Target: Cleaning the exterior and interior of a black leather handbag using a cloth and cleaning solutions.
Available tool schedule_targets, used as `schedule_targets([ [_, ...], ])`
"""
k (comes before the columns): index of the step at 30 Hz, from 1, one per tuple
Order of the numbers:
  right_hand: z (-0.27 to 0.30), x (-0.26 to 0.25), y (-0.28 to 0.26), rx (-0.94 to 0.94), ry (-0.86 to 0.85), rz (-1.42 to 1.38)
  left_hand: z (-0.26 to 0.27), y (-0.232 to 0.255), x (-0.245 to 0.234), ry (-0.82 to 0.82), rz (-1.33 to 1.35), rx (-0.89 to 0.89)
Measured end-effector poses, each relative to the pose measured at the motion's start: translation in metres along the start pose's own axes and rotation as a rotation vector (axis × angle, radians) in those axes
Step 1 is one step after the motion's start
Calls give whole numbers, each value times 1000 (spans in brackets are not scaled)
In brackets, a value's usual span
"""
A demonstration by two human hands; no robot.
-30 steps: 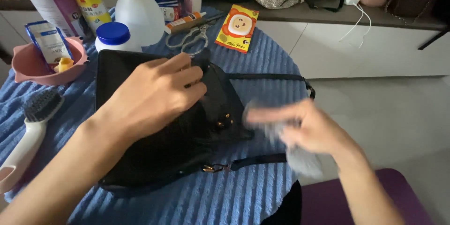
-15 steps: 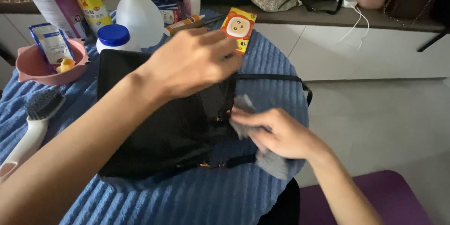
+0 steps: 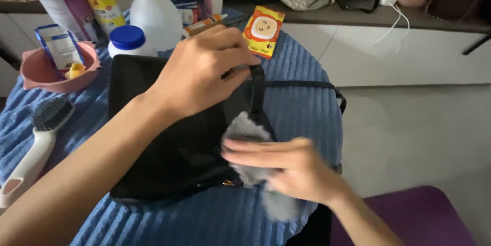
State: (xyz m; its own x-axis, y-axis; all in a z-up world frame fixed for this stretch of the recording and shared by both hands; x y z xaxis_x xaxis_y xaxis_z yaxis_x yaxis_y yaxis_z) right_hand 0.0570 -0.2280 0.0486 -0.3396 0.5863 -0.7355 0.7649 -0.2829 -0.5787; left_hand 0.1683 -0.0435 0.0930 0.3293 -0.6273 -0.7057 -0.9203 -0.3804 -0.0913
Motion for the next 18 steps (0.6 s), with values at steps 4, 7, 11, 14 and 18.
schedule_targets([
  [4, 4, 3, 17, 126, -75, -203, 2, 3, 2, -24, 15, -9],
  [7, 22, -10, 33, 201, -136, -191, 0, 1, -1, -25, 84, -46],
  [11, 37, -38, 48, 447, -41, -104, -9, -1, -11, -83, 374, -135],
  [14, 21, -56, 76, 499, 148, -39, -8, -3, -13, -138, 564, -218],
  [18, -34, -53, 123, 360, 151, 13, -11, 3, -14, -164, 693, -187],
])
Point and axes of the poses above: each hand's wrist, its own z-axis away from the middle knuckle, its own x-axis out of the palm, y = z × x, the point moved 3 cm from there along -z, towards the middle knuckle, and after that the axes turned 7 degrees about -y, right-handed, at the moved point
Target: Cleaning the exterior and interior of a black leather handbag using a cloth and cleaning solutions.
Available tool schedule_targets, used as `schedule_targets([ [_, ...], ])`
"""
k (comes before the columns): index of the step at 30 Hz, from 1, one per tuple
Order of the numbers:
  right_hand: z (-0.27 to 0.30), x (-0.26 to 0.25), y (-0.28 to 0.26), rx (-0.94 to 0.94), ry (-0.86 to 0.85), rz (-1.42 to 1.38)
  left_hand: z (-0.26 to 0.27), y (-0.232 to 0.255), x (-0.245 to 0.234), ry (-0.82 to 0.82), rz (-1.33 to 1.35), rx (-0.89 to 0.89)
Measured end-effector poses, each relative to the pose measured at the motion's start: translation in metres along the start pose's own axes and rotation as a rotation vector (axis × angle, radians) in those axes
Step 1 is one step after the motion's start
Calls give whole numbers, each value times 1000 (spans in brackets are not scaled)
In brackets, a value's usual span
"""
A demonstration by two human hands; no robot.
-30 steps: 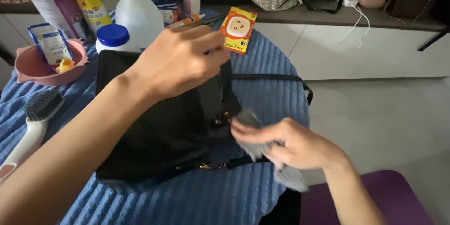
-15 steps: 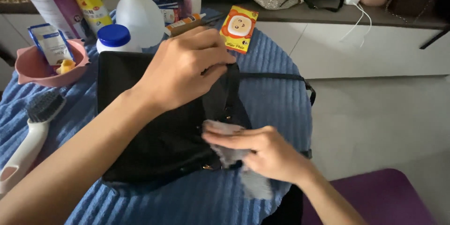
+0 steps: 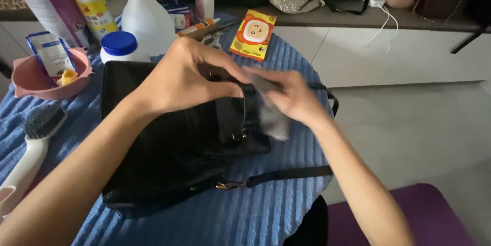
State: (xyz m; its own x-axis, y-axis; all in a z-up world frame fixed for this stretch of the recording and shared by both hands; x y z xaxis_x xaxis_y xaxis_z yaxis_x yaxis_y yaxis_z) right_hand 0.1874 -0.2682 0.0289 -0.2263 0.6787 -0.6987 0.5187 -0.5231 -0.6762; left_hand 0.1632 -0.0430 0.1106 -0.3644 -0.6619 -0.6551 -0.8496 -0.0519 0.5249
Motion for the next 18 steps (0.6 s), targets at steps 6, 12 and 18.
schedule_targets([
  [6, -50, 30, 6, -11, -143, 85, 0, -3, -1, 33, -43, -62],
  [12, 10, 25, -12, 333, -422, 79, 2, -5, -1, 80, -220, -26],
  [18, 62, 20, -35, 480, -516, -29, 2, -9, 1, 15, -238, -56],
])
Point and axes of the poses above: each hand's wrist, its own z-axis away from the middle knuckle, its own x-axis out of the palm, y = z × x, the point moved 3 cm from there along -z, towards the middle knuckle, and after that the axes turned 7 degrees about -y, right-handed, at the moved point
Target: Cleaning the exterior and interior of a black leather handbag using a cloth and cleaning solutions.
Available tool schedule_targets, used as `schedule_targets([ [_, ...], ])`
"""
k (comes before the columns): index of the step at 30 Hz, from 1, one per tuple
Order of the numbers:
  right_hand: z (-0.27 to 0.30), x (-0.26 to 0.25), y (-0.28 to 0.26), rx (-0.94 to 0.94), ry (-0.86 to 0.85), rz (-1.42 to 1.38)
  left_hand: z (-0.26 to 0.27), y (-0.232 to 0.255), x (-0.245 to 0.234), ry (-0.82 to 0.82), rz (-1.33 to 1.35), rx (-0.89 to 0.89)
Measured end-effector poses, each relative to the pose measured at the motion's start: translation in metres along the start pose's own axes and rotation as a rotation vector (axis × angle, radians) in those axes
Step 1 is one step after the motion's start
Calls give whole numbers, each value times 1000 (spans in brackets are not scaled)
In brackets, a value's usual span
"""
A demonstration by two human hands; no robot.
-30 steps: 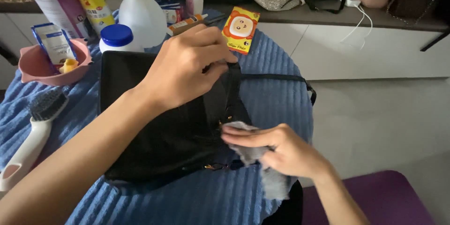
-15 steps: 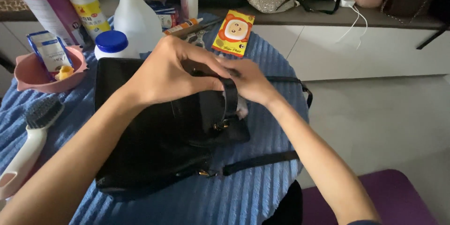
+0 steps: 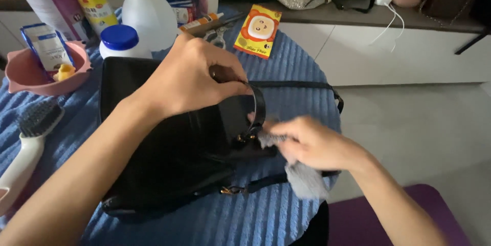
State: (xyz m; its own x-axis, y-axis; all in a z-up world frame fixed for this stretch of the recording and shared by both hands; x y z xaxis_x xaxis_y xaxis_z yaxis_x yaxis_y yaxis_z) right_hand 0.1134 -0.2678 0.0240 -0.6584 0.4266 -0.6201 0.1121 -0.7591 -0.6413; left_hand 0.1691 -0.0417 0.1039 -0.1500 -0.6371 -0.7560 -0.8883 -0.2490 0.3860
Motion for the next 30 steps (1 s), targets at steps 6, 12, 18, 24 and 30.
schedule_targets([
  [6, -57, -48, -21, -457, 762, 144, 1, -15, 17, -218, -204, -41],
  [12, -118, -53, -19, -354, 715, 108, 4, -21, 31, -636, -348, -232],
  [18, -12, -10, -50, 269, 109, 342, -3, -11, 38, -692, -569, -349],
  [24, 33, -9, -30, 108, -110, 257, 0, -21, 51, -765, -550, -317],
  [30, -37, -45, -46, -351, 641, 191, 4, -12, 55, -788, -619, -355],
])
Point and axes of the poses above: each hand's wrist, its own z-axis away from the middle knuckle, its own x-axis out of the palm, y = z × x, the point moved 3 cm from there along -z, towards the middle knuckle, and after that the axes turned 7 degrees about -y, right-handed, at the moved point
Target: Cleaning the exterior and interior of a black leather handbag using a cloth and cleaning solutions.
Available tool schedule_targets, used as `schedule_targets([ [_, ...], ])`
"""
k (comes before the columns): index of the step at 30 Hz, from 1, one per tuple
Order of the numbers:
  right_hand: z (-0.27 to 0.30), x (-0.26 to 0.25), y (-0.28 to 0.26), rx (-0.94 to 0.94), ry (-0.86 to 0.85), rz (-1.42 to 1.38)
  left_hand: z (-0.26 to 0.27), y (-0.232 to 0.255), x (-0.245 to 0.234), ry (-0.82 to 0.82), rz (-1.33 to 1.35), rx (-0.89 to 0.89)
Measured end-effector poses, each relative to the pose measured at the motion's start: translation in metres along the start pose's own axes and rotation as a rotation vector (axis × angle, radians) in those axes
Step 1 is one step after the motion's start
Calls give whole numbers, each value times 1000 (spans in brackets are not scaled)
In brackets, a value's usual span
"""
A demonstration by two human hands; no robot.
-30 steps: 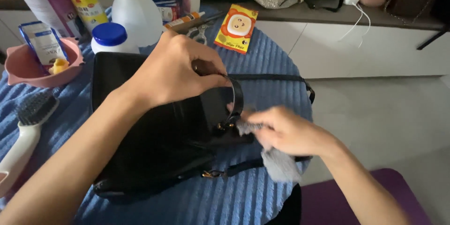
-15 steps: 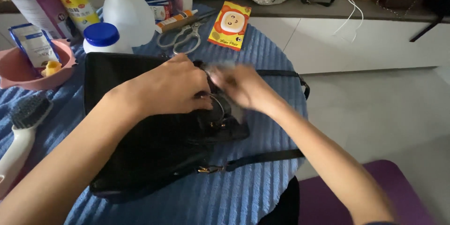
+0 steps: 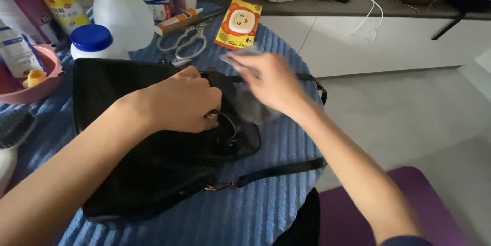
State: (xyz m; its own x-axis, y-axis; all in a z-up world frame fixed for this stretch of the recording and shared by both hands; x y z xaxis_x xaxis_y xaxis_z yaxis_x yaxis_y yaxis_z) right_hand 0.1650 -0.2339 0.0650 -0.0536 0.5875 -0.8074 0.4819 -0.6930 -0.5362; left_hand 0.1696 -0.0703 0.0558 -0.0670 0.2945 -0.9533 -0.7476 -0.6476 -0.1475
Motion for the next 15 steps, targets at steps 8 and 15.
schedule_targets([
  [8, 15, 15, -20, 391, -521, 298, 2, -5, -4, -14, 90, 14],
  [15, 50, -11, 3, 361, -676, 211, 6, -2, 2, -30, 17, 20],
])
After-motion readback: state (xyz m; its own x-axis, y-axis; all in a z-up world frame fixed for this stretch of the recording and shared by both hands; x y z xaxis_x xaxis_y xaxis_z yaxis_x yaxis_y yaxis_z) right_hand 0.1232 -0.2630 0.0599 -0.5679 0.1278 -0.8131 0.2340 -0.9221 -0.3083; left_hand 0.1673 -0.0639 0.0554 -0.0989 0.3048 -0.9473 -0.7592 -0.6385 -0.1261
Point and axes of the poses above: each hand's wrist, its own z-axis away from the middle knuckle, its own x-axis out of the palm, y = z × x, the point moved 3 cm from there along -z, towards the middle knuckle, and after that the axes turned 7 degrees about -y, right-handed, at the moved point
